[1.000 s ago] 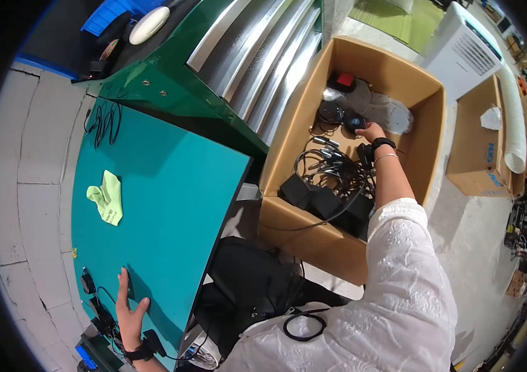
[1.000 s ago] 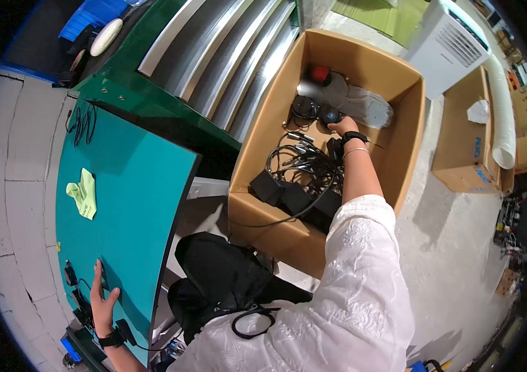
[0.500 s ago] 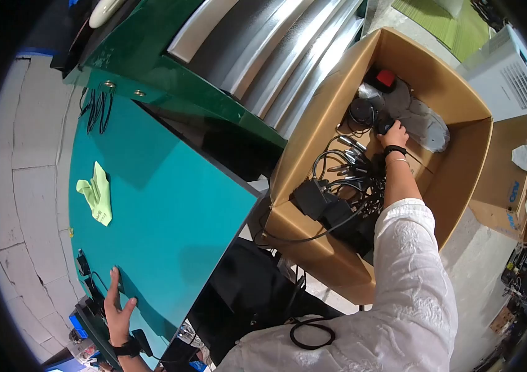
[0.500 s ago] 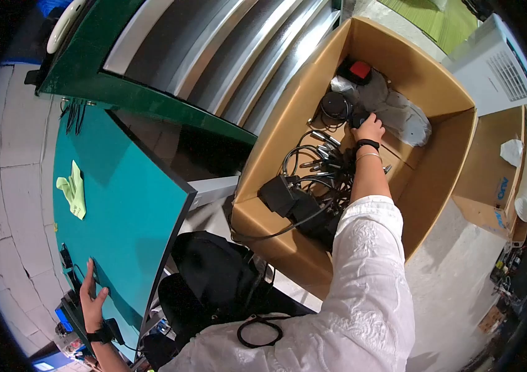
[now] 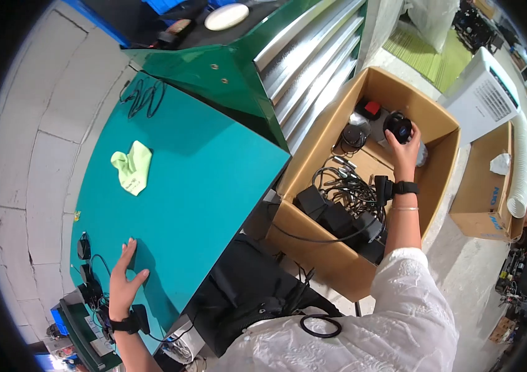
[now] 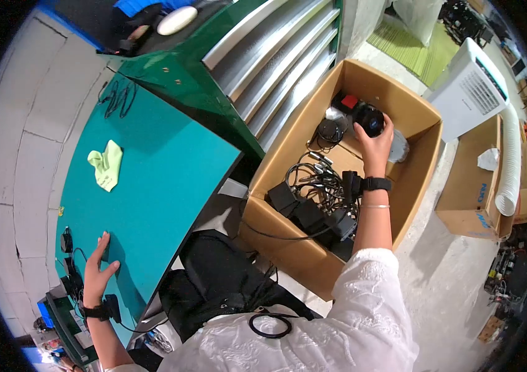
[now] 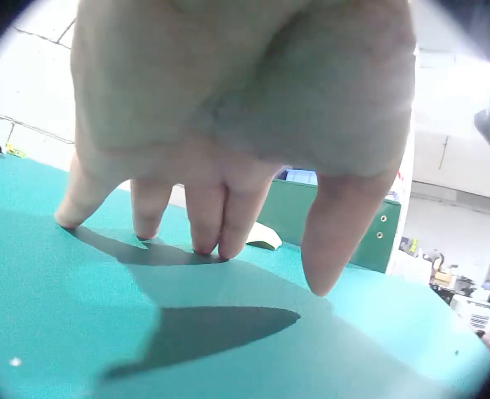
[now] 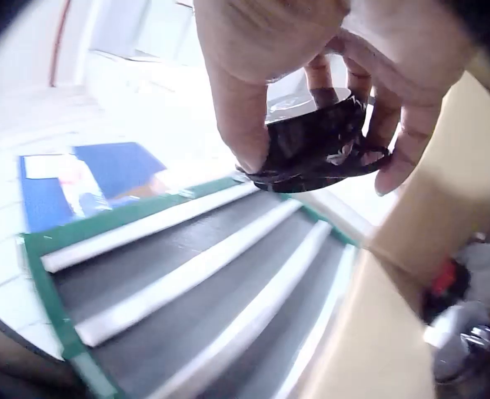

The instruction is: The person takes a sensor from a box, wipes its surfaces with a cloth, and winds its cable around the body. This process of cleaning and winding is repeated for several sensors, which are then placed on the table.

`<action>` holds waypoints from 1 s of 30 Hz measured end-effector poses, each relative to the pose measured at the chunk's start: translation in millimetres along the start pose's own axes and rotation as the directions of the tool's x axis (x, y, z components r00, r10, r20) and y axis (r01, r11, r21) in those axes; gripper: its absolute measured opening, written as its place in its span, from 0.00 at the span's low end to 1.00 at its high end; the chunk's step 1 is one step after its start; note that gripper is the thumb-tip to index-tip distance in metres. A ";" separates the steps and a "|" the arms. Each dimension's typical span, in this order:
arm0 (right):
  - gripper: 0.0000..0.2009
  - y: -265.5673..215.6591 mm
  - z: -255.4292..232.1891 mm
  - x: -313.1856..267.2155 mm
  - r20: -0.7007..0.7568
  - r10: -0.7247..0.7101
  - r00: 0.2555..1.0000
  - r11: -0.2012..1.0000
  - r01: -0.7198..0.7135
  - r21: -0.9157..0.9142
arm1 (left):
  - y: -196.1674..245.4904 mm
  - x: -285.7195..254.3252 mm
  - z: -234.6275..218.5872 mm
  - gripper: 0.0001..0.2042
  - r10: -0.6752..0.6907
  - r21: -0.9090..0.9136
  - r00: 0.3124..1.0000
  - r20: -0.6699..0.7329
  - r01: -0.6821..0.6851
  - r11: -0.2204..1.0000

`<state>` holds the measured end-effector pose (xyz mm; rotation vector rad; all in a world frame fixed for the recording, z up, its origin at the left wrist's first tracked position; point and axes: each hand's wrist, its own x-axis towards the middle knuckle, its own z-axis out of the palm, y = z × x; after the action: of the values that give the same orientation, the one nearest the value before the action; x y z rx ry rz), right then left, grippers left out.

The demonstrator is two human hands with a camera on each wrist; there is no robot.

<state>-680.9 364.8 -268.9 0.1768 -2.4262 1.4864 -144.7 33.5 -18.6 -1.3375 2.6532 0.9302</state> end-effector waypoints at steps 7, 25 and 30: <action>0.37 -272.3 -74.9 -80.9 0.203 -0.511 0.835 0.701 0.268 0.661 | -17.1 -6.9 -11.8 0.34 0.194 0.121 0.981 0.019 -0.195 0.973; 0.35 -609.6 37.3 -372.6 0.055 -0.998 0.026 0.061 0.513 0.856 | -70.4 -85.1 -103.2 0.24 0.304 -0.708 0.640 -0.706 -0.657 -0.261; 0.36 -577.4 90.5 -408.4 0.272 -0.956 0.108 0.290 0.486 0.825 | -89.0 -55.5 -88.4 0.24 0.044 -0.733 0.737 -0.674 -0.662 -0.156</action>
<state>-163.1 0.0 58.5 2.3135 -1.4441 1.5442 -23.2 -12.7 25.4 -0.4863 2.3104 3.6497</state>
